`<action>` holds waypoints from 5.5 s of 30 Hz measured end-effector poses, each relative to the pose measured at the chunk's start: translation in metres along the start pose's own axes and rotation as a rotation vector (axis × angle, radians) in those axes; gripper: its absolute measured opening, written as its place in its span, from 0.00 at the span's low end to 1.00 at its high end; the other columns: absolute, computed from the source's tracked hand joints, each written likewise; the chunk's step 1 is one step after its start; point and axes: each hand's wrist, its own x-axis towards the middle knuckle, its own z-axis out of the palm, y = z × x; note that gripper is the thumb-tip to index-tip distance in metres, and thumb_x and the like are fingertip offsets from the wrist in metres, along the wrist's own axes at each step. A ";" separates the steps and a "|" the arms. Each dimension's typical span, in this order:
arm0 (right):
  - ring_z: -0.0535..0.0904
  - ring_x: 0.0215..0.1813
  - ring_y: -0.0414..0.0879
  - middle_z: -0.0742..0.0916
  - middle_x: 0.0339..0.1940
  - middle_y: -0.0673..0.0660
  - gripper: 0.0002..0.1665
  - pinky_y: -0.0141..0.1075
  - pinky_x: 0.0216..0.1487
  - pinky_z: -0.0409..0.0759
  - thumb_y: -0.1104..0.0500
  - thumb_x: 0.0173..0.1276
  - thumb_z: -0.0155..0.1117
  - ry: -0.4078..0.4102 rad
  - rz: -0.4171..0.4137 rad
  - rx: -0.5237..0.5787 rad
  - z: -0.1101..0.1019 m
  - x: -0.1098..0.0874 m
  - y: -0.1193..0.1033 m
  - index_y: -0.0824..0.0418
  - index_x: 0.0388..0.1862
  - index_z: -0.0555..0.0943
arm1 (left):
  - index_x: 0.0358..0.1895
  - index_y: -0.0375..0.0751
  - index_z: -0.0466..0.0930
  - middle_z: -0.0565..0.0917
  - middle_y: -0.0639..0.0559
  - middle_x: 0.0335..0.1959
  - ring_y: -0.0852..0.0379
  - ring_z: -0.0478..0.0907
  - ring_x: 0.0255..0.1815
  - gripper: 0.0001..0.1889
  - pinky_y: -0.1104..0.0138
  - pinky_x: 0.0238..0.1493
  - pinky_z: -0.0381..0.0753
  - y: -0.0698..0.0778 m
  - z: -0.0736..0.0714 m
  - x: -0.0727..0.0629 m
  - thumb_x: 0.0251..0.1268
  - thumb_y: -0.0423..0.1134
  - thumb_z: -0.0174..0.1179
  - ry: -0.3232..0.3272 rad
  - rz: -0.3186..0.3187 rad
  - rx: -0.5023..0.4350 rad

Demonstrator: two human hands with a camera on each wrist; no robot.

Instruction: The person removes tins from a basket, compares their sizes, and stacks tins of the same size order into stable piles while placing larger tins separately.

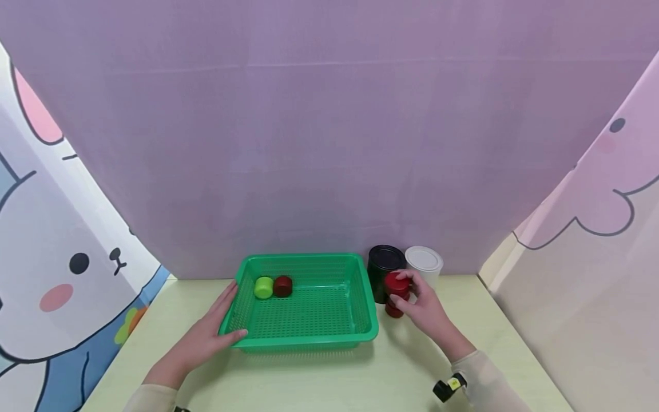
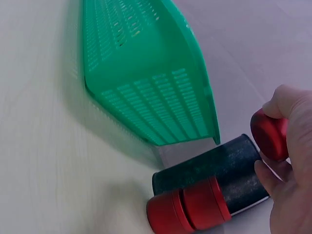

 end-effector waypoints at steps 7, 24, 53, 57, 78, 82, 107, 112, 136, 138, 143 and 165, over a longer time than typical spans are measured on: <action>0.87 0.56 0.47 0.89 0.59 0.62 0.26 0.41 0.57 0.88 0.74 0.67 0.80 0.015 0.008 -0.067 -0.005 -0.002 0.008 0.64 0.58 0.78 | 0.93 0.46 0.42 0.44 0.44 0.94 0.26 0.48 0.89 0.56 0.23 0.73 0.65 -0.002 0.000 0.001 0.77 0.56 0.70 -0.001 -0.002 -0.001; 0.87 0.53 0.53 0.88 0.53 0.59 0.28 0.20 0.58 0.79 0.75 0.60 0.85 0.103 -0.055 -0.174 -0.008 -0.003 0.029 0.66 0.54 0.79 | 0.93 0.46 0.42 0.44 0.44 0.94 0.26 0.48 0.89 0.56 0.23 0.74 0.64 -0.005 0.002 0.001 0.77 0.56 0.71 0.004 0.003 0.007; 0.83 0.52 0.53 0.87 0.52 0.57 0.26 0.51 0.51 0.85 0.70 0.65 0.84 0.060 0.054 -0.215 -0.004 -0.002 0.042 0.61 0.56 0.79 | 0.93 0.41 0.43 0.44 0.44 0.94 0.25 0.47 0.89 0.55 0.24 0.76 0.61 -0.002 0.002 0.001 0.77 0.53 0.71 0.009 0.020 -0.012; 0.84 0.52 0.53 0.87 0.53 0.58 0.26 0.51 0.52 0.85 0.69 0.66 0.83 0.048 0.061 -0.214 -0.004 -0.002 0.043 0.61 0.56 0.78 | 0.93 0.41 0.43 0.44 0.44 0.94 0.25 0.47 0.89 0.55 0.23 0.76 0.61 -0.002 0.002 0.001 0.77 0.53 0.71 0.009 0.023 -0.008; 0.87 0.51 0.54 0.88 0.53 0.58 0.26 0.51 0.52 0.87 0.70 0.66 0.83 0.037 0.062 -0.189 -0.002 -0.001 0.050 0.61 0.56 0.78 | 0.93 0.42 0.42 0.42 0.49 0.94 0.25 0.47 0.89 0.55 0.22 0.75 0.60 -0.001 0.001 0.000 0.78 0.52 0.71 0.012 0.024 -0.021; 0.88 0.53 0.56 0.87 0.54 0.60 0.28 0.55 0.54 0.88 0.71 0.65 0.84 0.027 0.084 -0.190 -0.001 -0.001 0.051 0.61 0.57 0.77 | 0.93 0.42 0.42 0.42 0.49 0.94 0.25 0.47 0.89 0.55 0.22 0.75 0.61 -0.001 0.001 0.001 0.78 0.52 0.71 0.011 0.026 -0.024; 0.85 0.52 0.61 0.84 0.58 0.66 0.36 0.56 0.50 0.88 0.75 0.62 0.83 0.055 0.022 -0.204 0.001 -0.005 0.048 0.69 0.65 0.74 | 0.93 0.41 0.43 0.43 0.46 0.94 0.25 0.47 0.89 0.54 0.23 0.75 0.61 0.003 -0.001 0.000 0.78 0.52 0.71 0.010 0.017 -0.027; 0.85 0.52 0.63 0.83 0.59 0.66 0.37 0.58 0.52 0.87 0.75 0.61 0.84 0.067 -0.005 -0.217 -0.001 -0.006 0.046 0.70 0.65 0.75 | 0.93 0.41 0.43 0.43 0.45 0.94 0.24 0.47 0.89 0.55 0.23 0.75 0.62 0.003 -0.001 0.000 0.78 0.52 0.71 0.007 0.018 -0.022; 0.79 0.62 0.65 0.80 0.62 0.66 0.37 0.37 0.64 0.81 0.71 0.60 0.87 0.107 -0.195 -0.260 0.002 0.015 0.006 0.70 0.64 0.77 | 0.93 0.44 0.41 0.42 0.47 0.94 0.25 0.47 0.89 0.55 0.22 0.74 0.61 -0.004 0.002 0.001 0.78 0.53 0.71 0.010 0.025 -0.019; 0.79 0.64 0.64 0.80 0.64 0.66 0.37 0.30 0.66 0.79 0.70 0.60 0.87 0.094 -0.186 -0.265 0.005 0.018 -0.001 0.69 0.65 0.78 | 0.93 0.44 0.41 0.42 0.47 0.94 0.25 0.47 0.89 0.55 0.22 0.74 0.62 -0.004 0.002 0.001 0.78 0.53 0.70 0.010 0.023 -0.018; 0.76 0.72 0.59 0.80 0.69 0.63 0.36 0.27 0.71 0.73 0.65 0.63 0.87 0.042 -0.148 -0.290 0.015 0.026 -0.012 0.64 0.68 0.79 | 0.93 0.43 0.42 0.42 0.46 0.94 0.24 0.47 0.89 0.55 0.22 0.74 0.62 -0.003 0.002 0.001 0.78 0.53 0.70 0.011 0.020 -0.019; 0.77 0.69 0.50 0.79 0.71 0.53 0.38 0.53 0.68 0.82 0.54 0.74 0.81 -0.294 -0.102 -0.190 0.077 0.070 -0.052 0.52 0.79 0.76 | 0.93 0.42 0.43 0.43 0.44 0.94 0.25 0.48 0.89 0.55 0.23 0.75 0.61 -0.004 0.002 0.000 0.78 0.53 0.71 0.020 0.026 -0.016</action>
